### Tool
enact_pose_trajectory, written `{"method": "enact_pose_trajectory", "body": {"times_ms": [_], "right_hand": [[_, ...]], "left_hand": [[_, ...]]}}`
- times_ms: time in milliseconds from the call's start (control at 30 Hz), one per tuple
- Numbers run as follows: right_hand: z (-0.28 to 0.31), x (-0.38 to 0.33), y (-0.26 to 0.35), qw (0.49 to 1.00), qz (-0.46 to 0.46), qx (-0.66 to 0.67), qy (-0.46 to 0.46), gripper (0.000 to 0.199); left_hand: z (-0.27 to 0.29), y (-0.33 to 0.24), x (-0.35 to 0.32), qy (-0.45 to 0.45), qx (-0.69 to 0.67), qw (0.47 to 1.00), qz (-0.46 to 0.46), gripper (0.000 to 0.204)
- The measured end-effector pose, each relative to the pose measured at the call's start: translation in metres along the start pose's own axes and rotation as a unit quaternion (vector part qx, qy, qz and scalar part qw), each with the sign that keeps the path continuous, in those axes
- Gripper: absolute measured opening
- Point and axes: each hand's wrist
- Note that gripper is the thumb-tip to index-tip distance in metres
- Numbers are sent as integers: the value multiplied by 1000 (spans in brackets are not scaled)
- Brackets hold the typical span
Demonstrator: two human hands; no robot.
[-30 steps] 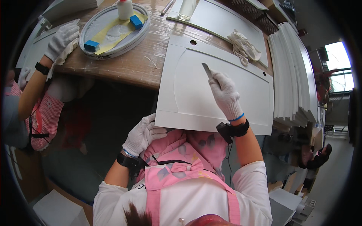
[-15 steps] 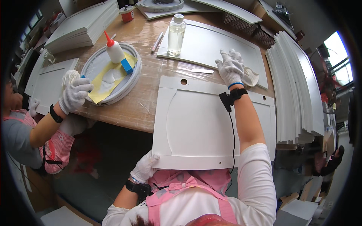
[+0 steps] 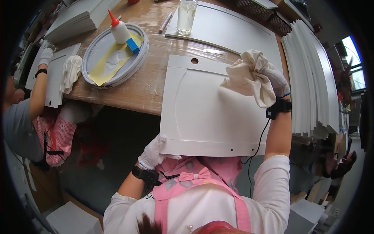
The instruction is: Cleaning, scraping, and wiping residue from white cabinet door panels at a workbench.
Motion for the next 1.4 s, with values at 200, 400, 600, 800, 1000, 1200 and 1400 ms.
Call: {"method": "enact_pose_trajectory", "body": {"times_ms": [200, 400, 600, 800, 1000, 1200, 1400], "right_hand": [[-131, 7, -79, 703, 48, -703, -95, 85], [-230, -98, -104, 731, 274, -614, 120, 71], [-68, -232, -113, 648, 257, -715, 50, 50], [75, -331, -85, 716, -327, -458, -412, 32], [-137, -230, -56, 941, -23, -291, -170, 27], [-237, -163, -136, 741, 383, -552, -20, 36], [43, -298, -160, 643, 8, -680, -352, 39]], "left_hand": [[-5, 3, -1, -19, 11, 1000, -10, 57], [-2, 8, 2, -59, 4, 998, -22, 77], [-1, 3, -1, 20, -20, 999, -20, 76], [-7, 1, 0, -11, 37, 999, -28, 51], [-3, 6, 5, 5, 11, 1000, -11, 49], [17, 1, 6, 29, -88, 996, 4, 43], [-22, 4, -2, -81, 108, 990, -46, 47]]}}
Point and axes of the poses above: each hand's wrist, its own x-axis towards the middle knuckle, its own z-axis out of the back of the hand, y = z × x, and after that the axes turned 5 degrees about -x, right-handed
